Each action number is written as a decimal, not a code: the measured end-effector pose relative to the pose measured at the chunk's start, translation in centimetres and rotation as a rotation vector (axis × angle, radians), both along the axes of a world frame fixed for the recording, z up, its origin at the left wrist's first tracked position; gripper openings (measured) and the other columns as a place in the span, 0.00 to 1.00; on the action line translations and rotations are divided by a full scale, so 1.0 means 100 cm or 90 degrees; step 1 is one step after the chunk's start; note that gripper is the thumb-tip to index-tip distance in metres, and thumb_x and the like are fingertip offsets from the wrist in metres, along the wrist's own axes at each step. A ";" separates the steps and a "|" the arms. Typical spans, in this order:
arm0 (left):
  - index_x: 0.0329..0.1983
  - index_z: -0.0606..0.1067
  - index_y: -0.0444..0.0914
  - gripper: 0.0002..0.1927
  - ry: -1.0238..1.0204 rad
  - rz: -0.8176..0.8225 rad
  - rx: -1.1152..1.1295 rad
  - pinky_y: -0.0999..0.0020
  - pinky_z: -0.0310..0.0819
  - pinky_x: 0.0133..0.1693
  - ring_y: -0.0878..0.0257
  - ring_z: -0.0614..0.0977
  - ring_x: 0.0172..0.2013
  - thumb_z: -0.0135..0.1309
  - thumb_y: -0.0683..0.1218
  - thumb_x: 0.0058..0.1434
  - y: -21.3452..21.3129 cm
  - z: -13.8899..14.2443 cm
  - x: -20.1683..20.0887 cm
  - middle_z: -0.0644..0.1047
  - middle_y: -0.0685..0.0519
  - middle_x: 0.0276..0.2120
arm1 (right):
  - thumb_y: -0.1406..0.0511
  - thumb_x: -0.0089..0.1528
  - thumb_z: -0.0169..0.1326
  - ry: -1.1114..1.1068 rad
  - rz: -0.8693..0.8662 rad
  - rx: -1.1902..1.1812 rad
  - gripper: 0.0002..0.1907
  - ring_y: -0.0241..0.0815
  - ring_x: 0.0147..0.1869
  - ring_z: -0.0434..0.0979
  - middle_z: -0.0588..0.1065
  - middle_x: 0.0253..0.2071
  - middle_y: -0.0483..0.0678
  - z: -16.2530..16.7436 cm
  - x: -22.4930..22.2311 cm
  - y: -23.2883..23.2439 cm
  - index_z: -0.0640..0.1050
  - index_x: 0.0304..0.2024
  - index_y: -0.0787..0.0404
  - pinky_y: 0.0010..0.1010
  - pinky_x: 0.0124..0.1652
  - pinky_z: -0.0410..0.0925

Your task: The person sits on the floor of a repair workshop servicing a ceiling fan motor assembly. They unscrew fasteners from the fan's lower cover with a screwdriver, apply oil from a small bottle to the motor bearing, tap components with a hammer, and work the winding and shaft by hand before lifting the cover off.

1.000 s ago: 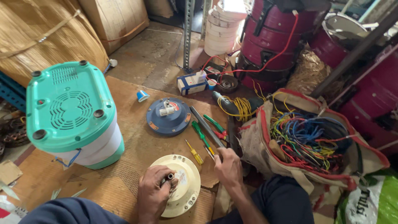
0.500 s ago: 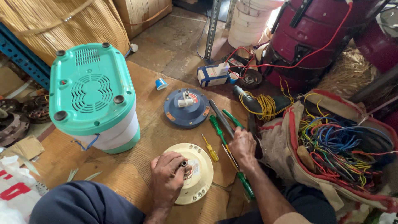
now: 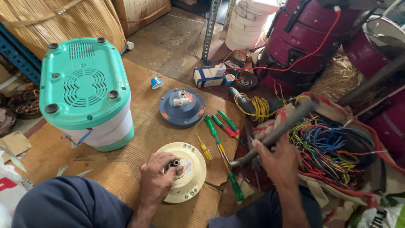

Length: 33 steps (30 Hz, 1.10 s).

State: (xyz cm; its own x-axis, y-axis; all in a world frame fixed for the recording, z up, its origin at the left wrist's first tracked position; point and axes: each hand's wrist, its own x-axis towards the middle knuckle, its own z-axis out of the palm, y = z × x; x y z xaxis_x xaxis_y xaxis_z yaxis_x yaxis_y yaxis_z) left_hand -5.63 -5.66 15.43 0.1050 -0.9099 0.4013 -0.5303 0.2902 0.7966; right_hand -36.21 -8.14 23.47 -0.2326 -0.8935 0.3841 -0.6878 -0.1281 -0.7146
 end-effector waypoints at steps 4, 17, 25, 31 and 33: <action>0.34 0.83 0.38 0.10 -0.004 0.000 0.012 0.61 0.77 0.46 0.56 0.84 0.43 0.62 0.39 0.46 0.001 0.002 -0.002 0.84 0.52 0.37 | 0.67 0.55 0.66 -0.016 -0.064 -0.046 0.09 0.39 0.29 0.80 0.79 0.30 0.50 -0.006 0.009 0.037 0.83 0.37 0.63 0.31 0.32 0.71; 0.33 0.82 0.36 0.09 0.003 -0.006 0.016 0.60 0.77 0.48 0.54 0.83 0.43 0.61 0.39 0.47 -0.001 -0.004 -0.002 0.84 0.51 0.36 | 0.72 0.62 0.63 -0.419 -0.112 -0.150 0.09 0.34 0.31 0.75 0.77 0.30 0.47 -0.063 0.003 0.041 0.82 0.44 0.70 0.23 0.34 0.69; 0.34 0.82 0.36 0.10 -0.010 -0.004 0.025 0.59 0.76 0.48 0.53 0.83 0.43 0.59 0.38 0.47 0.000 -0.002 -0.002 0.84 0.51 0.36 | 0.72 0.61 0.60 -0.487 -0.110 -0.003 0.18 0.41 0.37 0.77 0.79 0.38 0.57 -0.082 0.007 0.070 0.80 0.53 0.74 0.30 0.39 0.72; 0.34 0.82 0.36 0.09 0.010 -0.004 0.019 0.59 0.76 0.48 0.53 0.83 0.44 0.62 0.40 0.47 0.000 -0.005 -0.002 0.83 0.50 0.37 | 0.74 0.62 0.41 -0.952 -0.118 0.310 0.29 0.52 0.51 0.82 0.71 0.62 0.64 -0.083 -0.008 0.120 0.63 0.67 0.76 0.41 0.40 0.76; 0.34 0.82 0.36 0.10 0.010 -0.011 0.011 0.59 0.75 0.48 0.53 0.82 0.44 0.62 0.39 0.47 0.001 -0.005 -0.002 0.83 0.50 0.37 | 0.71 0.63 0.38 -0.973 -0.061 0.410 0.30 0.49 0.43 0.78 0.72 0.59 0.61 -0.097 -0.011 0.116 0.61 0.70 0.72 0.37 0.35 0.74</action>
State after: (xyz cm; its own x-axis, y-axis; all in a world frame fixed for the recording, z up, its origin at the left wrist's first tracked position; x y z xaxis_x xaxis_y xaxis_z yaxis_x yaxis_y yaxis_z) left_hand -5.82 -5.59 14.97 0.0955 -0.9183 0.3842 -0.5124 0.2856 0.8099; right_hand -37.31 3.41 13.79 -0.0828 -0.7661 -0.6373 0.6642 0.4343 -0.6085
